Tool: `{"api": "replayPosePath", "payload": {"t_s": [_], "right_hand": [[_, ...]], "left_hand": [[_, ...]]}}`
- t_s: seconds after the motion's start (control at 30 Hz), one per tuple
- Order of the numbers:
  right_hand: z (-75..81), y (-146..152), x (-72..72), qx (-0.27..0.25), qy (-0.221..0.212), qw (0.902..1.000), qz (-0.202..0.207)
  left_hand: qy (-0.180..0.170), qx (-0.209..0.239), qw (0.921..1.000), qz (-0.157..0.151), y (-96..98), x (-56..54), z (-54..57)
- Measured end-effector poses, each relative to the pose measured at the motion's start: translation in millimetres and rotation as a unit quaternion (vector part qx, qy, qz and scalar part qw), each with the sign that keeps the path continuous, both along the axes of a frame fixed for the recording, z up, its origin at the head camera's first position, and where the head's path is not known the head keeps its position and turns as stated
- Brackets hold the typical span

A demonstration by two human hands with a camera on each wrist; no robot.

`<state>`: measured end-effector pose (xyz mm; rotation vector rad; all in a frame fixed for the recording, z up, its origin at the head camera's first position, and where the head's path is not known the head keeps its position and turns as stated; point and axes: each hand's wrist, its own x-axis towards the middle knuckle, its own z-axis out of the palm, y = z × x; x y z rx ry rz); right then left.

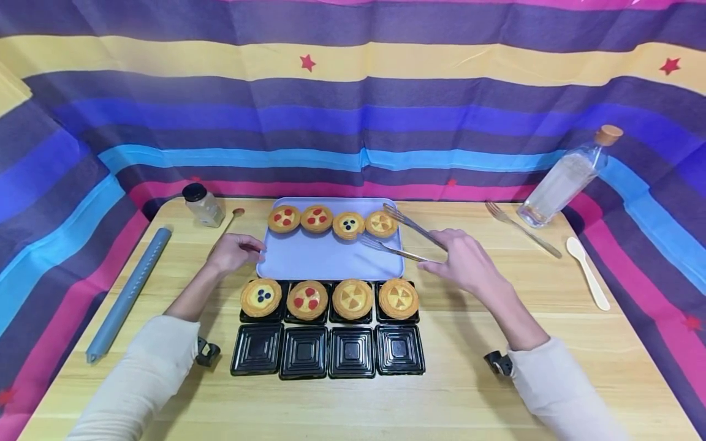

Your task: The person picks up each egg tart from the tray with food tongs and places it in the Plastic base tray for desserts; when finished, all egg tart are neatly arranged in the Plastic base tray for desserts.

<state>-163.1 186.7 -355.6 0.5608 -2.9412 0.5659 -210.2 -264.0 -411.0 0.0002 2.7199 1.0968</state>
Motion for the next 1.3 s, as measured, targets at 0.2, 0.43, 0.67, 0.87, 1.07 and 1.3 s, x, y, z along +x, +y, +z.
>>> {"api": "replayPosePath", "payload": {"t_s": [0.2, 0.43, 0.67, 0.87, 1.07, 1.3], "right_hand": [[-8.9, 10.9, -9.6, 0.01, -0.014, 0.9995, -0.026], [-19.1, 11.6, -18.3, 0.014, -0.035, 0.9987, -0.034], [-21.4, 9.1, -22.4, 0.007, -0.027, 0.9993, -0.027], [-20.7, 11.5, -20.9, 0.003, -0.025, 0.9993, -0.026], [-12.2, 21.9, -8.1, -0.001, -0.01, 0.9997, -0.021], [3.0, 40.0, 21.4, -0.011, 0.027, 0.9996, -0.002]], "left_hand": [[0.0, 0.002, 1.0, 0.002, 0.1, 0.3, 0.1], [-0.003, -0.002, 1.0, 0.006, 0.7, 0.9, -0.9], [-0.003, -0.003, 1.0, 0.005, 1.0, 1.9, -0.8], [-0.006, -0.005, 1.0, 0.005, 1.5, 1.9, -0.5], [-0.013, -0.006, 0.9999, 0.007, 2.9, 2.3, -0.1], [-0.007, -0.009, 0.9999, 0.007, 2.3, 1.7, 1.1]]}}
